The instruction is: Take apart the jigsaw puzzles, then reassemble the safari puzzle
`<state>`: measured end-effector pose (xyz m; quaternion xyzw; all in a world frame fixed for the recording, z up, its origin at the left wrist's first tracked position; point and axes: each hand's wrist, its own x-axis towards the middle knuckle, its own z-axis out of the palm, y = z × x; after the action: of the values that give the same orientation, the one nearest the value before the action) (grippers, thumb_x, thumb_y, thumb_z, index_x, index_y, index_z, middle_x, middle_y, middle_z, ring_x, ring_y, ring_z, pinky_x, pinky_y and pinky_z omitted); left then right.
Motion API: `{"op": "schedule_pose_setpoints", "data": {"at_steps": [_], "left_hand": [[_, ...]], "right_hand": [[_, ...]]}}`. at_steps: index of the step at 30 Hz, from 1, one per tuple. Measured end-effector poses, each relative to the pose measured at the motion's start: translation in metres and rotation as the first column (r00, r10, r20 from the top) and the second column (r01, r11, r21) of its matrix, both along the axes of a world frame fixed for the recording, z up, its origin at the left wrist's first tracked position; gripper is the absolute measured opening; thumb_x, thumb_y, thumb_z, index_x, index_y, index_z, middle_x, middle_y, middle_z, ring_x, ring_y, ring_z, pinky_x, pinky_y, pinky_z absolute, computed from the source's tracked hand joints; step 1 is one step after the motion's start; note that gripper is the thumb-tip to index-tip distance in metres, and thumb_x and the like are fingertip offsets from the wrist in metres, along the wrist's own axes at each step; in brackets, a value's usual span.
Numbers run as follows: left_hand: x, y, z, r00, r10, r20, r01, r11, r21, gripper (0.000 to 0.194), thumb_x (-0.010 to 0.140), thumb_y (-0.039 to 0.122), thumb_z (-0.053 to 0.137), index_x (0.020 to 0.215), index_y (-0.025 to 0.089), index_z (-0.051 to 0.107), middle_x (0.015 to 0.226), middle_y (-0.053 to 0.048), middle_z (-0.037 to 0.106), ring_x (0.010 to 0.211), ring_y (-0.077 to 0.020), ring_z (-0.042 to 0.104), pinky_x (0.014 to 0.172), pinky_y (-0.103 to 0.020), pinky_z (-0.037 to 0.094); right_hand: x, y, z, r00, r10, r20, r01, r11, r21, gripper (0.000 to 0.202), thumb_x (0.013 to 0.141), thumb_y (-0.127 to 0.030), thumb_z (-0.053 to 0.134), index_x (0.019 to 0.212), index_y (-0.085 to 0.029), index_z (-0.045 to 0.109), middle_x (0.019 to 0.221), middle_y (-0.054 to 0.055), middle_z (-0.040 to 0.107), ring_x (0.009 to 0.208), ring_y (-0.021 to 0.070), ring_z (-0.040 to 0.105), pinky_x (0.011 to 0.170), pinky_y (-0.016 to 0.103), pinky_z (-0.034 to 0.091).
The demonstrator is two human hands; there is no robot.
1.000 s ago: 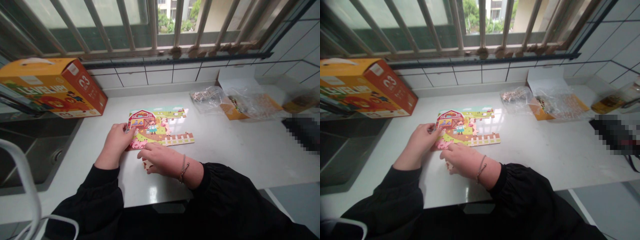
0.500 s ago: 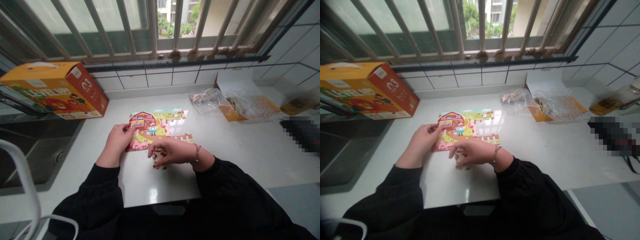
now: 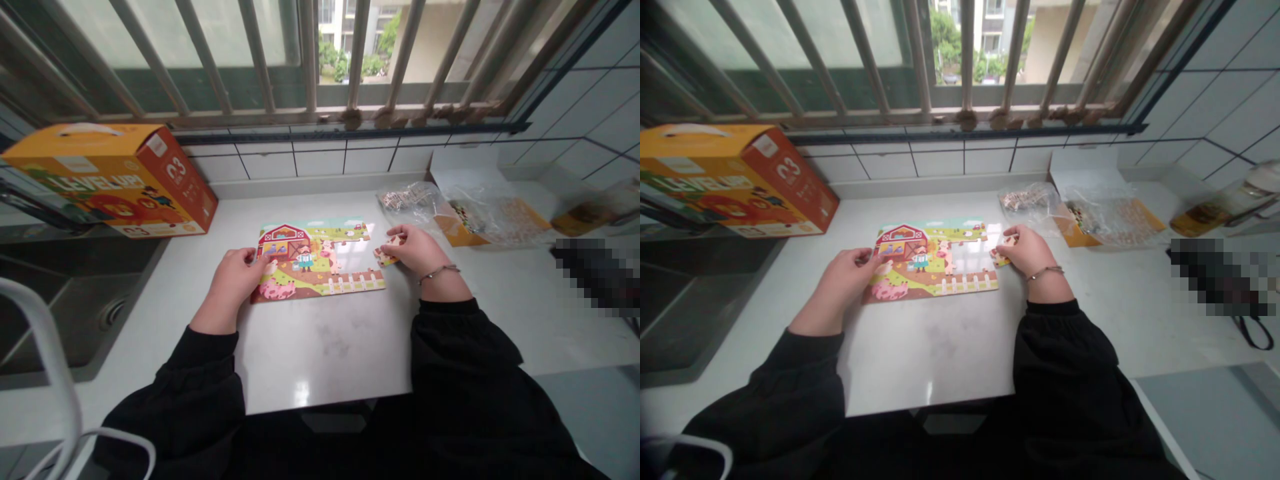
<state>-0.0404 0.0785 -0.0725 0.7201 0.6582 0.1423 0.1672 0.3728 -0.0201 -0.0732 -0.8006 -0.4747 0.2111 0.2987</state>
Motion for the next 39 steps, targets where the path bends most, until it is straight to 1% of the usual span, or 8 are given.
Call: {"op": "schedule_pose_setpoints", "data": {"at_steps": [6, 11, 18, 21, 25, 29, 33, 39], "left_hand": [[0.003, 0.007, -0.002, 0.999, 0.011, -0.037, -0.01, 1.0, 0.028, 0.056, 0.102, 0.053, 0.059, 0.132, 0.011, 0.079, 0.123, -0.02, 0.077, 0.107, -0.0322, 0.073, 0.1, -0.042, 0.058], [0.016, 0.018, -0.009, 0.993, 0.049, -0.111, -0.028, 0.982, 0.185, 0.058, 0.11, 0.046, 0.04, 0.131, 0.011, 0.081, 0.131, -0.026, 0.071, 0.131, -0.0399, 0.064, 0.119, -0.053, 0.049], [0.034, 0.041, -0.013, 0.996, 0.057, -0.075, -0.039, 0.974, 0.224, 0.05, 0.11, 0.035, 0.038, 0.115, 0.008, 0.08, 0.127, -0.028, 0.072, 0.132, -0.0419, 0.064, 0.122, -0.055, 0.047], [0.033, 0.047, -0.012, 0.988, 0.118, 0.101, -0.136, 0.97, 0.201, 0.036, 0.108, 0.039, 0.049, 0.107, 0.015, 0.076, 0.122, -0.023, 0.076, 0.124, -0.038, 0.07, 0.115, -0.05, 0.053], [0.028, 0.045, -0.017, 0.91, 0.172, 0.378, -0.235, 0.964, 0.128, 0.025, 0.103, 0.045, 0.066, 0.111, 0.022, 0.067, 0.104, -0.011, 0.081, 0.1, -0.0297, 0.077, 0.09, -0.041, 0.061], [0.029, 0.037, -0.021, 0.738, 0.138, 0.66, -0.144, 0.989, -0.045, 0.045, 0.096, 0.035, 0.077, 0.134, 0.023, 0.057, 0.095, -0.004, 0.082, 0.076, -0.0215, 0.078, 0.068, -0.03, 0.059], [0.03, 0.028, -0.015, 0.542, 0.112, 0.833, 0.009, 0.99, -0.139, 0.06, 0.087, 0.026, 0.084, 0.142, 0.019, 0.059, 0.1, -0.006, 0.083, 0.07, -0.0184, 0.076, 0.062, -0.028, 0.058], [0.026, 0.021, -0.009, 0.555, 0.056, 0.83, 0.114, 0.983, -0.143, 0.043, 0.079, 0.035, 0.091, 0.117, 0.017, 0.077, 0.099, -0.006, 0.08, 0.079, -0.0184, 0.073, 0.071, -0.03, 0.059]], "right_hand": [[-0.022, 0.006, -0.012, 0.918, -0.004, 0.397, -0.033, 0.996, 0.087, 0.046, 0.093, -0.046, 0.08, 0.126, -0.014, 0.079, 0.127, 0.026, 0.074, 0.127, 0.044, 0.066, 0.108, 0.06, 0.054], [-0.056, 0.024, -0.012, 0.897, 0.129, 0.422, -0.23, 0.953, 0.199, 0.052, 0.111, -0.044, 0.055, 0.142, -0.006, 0.07, 0.138, 0.029, 0.074, 0.132, 0.0417, 0.065, 0.116, 0.055, 0.049], [-0.071, 0.044, -0.017, 0.917, 0.136, 0.375, -0.197, 0.972, 0.129, 0.057, 0.112, -0.044, 0.051, 0.15, -0.002, 0.061, 0.134, 0.03, 0.076, 0.127, 0.0424, 0.071, 0.113, 0.053, 0.052], [-0.061, 0.051, -0.023, 0.968, 0.045, 0.247, -0.107, 0.963, 0.247, 0.051, 0.107, -0.04, 0.059, 0.145, -0.005, 0.063, 0.128, 0.028, 0.077, 0.124, 0.0407, 0.073, 0.112, 0.055, 0.054], [-0.049, 0.061, -0.036, 0.985, 0.012, -0.17, 0.053, 0.926, 0.374, 0.051, 0.096, -0.04, 0.071, 0.141, -0.016, 0.063, 0.126, 0.018, 0.078, 0.105, 0.0293, 0.079, 0.095, 0.045, 0.065], [-0.05, 0.065, -0.046, 0.858, 0.038, -0.512, 0.188, 0.905, 0.383, 0.063, 0.087, -0.046, 0.081, 0.142, -0.021, 0.061, 0.125, 0.012, 0.077, 0.093, 0.0238, 0.08, 0.08, 0.038, 0.068], [-0.058, 0.059, -0.042, 0.695, 0.199, -0.69, 0.086, 0.931, 0.355, 0.043, 0.087, -0.05, 0.085, 0.115, -0.019, 0.073, 0.108, 0.01, 0.081, 0.093, 0.0236, 0.081, 0.085, 0.037, 0.068], [-0.068, 0.049, -0.027, 0.576, 0.287, -0.766, 0.018, 0.931, 0.363, 0.028, 0.089, -0.043, 0.087, 0.102, -0.022, 0.075, 0.099, 0.006, 0.082, 0.093, 0.0222, 0.081, 0.094, 0.04, 0.068]]}}
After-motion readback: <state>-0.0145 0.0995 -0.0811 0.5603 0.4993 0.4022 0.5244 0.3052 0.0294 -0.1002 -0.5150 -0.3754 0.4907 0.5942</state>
